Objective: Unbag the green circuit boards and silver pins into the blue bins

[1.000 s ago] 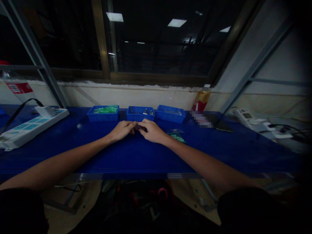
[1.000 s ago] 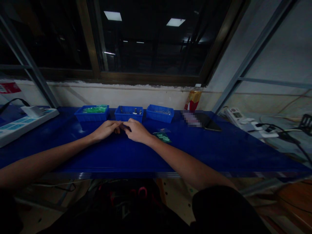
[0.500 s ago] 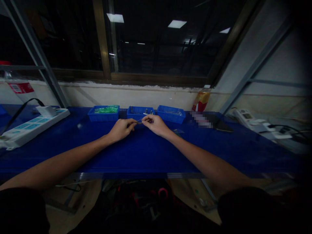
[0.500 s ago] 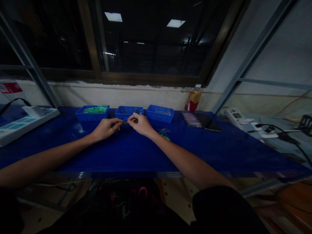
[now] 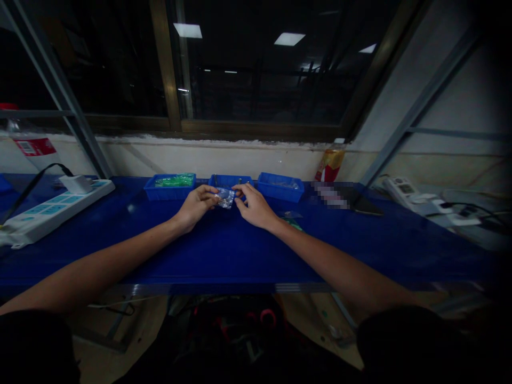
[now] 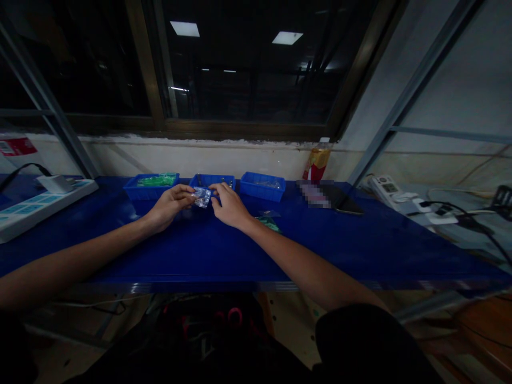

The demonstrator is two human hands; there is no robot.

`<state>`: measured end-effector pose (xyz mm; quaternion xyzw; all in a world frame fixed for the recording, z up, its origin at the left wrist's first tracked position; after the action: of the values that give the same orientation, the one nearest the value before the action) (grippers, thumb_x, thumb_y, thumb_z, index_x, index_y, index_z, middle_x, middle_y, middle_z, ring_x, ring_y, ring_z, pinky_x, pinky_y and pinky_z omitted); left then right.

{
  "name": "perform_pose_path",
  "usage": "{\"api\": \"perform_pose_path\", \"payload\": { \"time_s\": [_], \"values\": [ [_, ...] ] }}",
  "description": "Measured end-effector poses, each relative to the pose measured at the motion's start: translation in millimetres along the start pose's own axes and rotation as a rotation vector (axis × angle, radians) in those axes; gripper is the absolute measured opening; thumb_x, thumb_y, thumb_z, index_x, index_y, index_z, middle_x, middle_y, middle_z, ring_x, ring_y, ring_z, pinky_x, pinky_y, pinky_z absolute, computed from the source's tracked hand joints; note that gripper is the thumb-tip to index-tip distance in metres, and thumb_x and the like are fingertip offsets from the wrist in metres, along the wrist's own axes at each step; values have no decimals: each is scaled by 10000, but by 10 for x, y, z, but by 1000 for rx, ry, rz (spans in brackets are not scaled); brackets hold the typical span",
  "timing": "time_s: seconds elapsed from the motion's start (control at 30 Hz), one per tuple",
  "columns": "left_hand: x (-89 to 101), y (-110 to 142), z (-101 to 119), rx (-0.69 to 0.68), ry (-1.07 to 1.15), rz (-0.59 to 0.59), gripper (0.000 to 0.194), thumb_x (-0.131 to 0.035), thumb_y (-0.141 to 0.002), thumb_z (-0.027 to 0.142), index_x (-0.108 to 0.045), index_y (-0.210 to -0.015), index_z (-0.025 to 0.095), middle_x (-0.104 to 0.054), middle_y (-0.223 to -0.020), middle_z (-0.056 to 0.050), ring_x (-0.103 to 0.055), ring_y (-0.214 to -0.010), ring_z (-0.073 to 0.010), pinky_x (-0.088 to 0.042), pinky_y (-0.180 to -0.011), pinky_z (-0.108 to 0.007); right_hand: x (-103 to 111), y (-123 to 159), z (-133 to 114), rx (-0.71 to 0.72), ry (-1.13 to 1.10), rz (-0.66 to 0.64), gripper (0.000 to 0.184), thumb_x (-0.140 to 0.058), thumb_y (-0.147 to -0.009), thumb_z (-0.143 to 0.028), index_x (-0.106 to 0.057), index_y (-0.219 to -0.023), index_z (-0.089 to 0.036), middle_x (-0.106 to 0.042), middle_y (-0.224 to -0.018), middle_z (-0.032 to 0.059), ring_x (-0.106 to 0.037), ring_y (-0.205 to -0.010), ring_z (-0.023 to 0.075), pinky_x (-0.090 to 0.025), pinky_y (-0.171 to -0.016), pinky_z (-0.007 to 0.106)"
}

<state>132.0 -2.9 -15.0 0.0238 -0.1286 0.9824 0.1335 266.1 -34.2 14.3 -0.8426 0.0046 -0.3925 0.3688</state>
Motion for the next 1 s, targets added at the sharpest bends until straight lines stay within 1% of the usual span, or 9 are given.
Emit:
{"api": "perform_pose_path", "payload": {
  "time_s": [0.1,0.27,0.33,0.4,0.5,0.6,0.73,0.9,1.0],
  "values": [
    [-41,18,59,-60,-29,-10,291,-602,-681,175,-474,-941,146,-604,-701,3,-564,-631,-104,-443,-621,-237,-20,-8,22,-64,-80,-24,228,-465,-805,-223,-532,-1010,-146,-590,-819,51,-545,-737,142,-432,-655,279],
    [-71,-9,51,-111,-197,-78,383,-571,-723,233,-420,-1061,135,-640,-795,-42,-608,-732,-144,-464,-691,-273,16,-67,58,-127,-179,-57,125,-531,-742,-250,-597,-740,-144,-587,-651,6,-524,-595,104,-401,-569,224],
    [-102,-4,51,-179,-402,-136,391,-519,-767,255,-396,-1119,139,-641,-889,-70,-609,-802,-157,-461,-735,-297,118,-122,188,-171,-180,-20,135,-533,-731,-259,-595,-716,-140,-571,-618,1,-509,-564,99,-396,-541,217],
    [-175,31,26,-254,-684,-223,387,-485,-791,279,-401,-1145,147,-619,-991,-92,-584,-900,-177,-439,-800,-331,269,-180,385,-228,-176,41,158,-534,-723,-282,-596,-734,-137,-562,-607,2,-504,-548,101,-397,-526,218],
    [-266,108,-55,-282,-945,-343,337,-494,-781,348,-502,-1069,175,-570,-1102,-102,-499,-1043,-251,-377,-873,-432,554,-230,724,-328,-157,169,202,-515,-723,-318,-584,-780,-137,-546,-595,-2,-504,-523,104,-410,-515,224],
    [-314,169,-96,-261,-1049,-412,336,-437,-805,401,-528,-1066,209,-526,-1171,-95,-447,-1083,-300,-344,-857,-516,799,-219,1006,-416,-123,266,224,-497,-718,-325,-576,-793,-128,-539,-580,1,-503,-494,105,-419,-492,225],
    [-347,199,-98,-277,-1150,-460,388,-357,-841,422,-490,-1135,206,-503,-1193,-101,-440,-1079,-296,-324,-858,-512,1002,-160,1252,-489,-50,336,252,-492,-703,-324,-590,-802,-115,-565,-595,20,-527,-514,123,-426,-493,234],
    [-353,195,-104,-306,-1178,-476,402,-343,-845,440,-484,-1144,211,-511,-1179,-96,-455,-1053,-287,-304,-866,-492,1089,-89,1465,-556,78,341,293,-472,-715,-324,-602,-855,-101,-602,-646,43,-558,-556,141,-430,-510,234],
    [-362,203,-103,-328,-1199,-484,405,-320,-855,439,-475,-1153,212,-508,-1183,-96,-454,-1059,-287,-307,-860,-488,1116,-66,1526,-592,167,316,315,-442,-740,-322,-593,-897,-94,-621,-703,64,-579,-608,156,-437,-545,244]
  ]
}}
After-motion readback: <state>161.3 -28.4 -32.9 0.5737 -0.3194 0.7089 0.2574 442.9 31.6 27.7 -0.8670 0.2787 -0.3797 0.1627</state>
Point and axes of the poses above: each hand's wrist, its own y-axis away from the middle knuckle, its own x-axis out of the back of the hand, z = x × y, the point moved 8 cm from there along -y, towards the middle knuckle
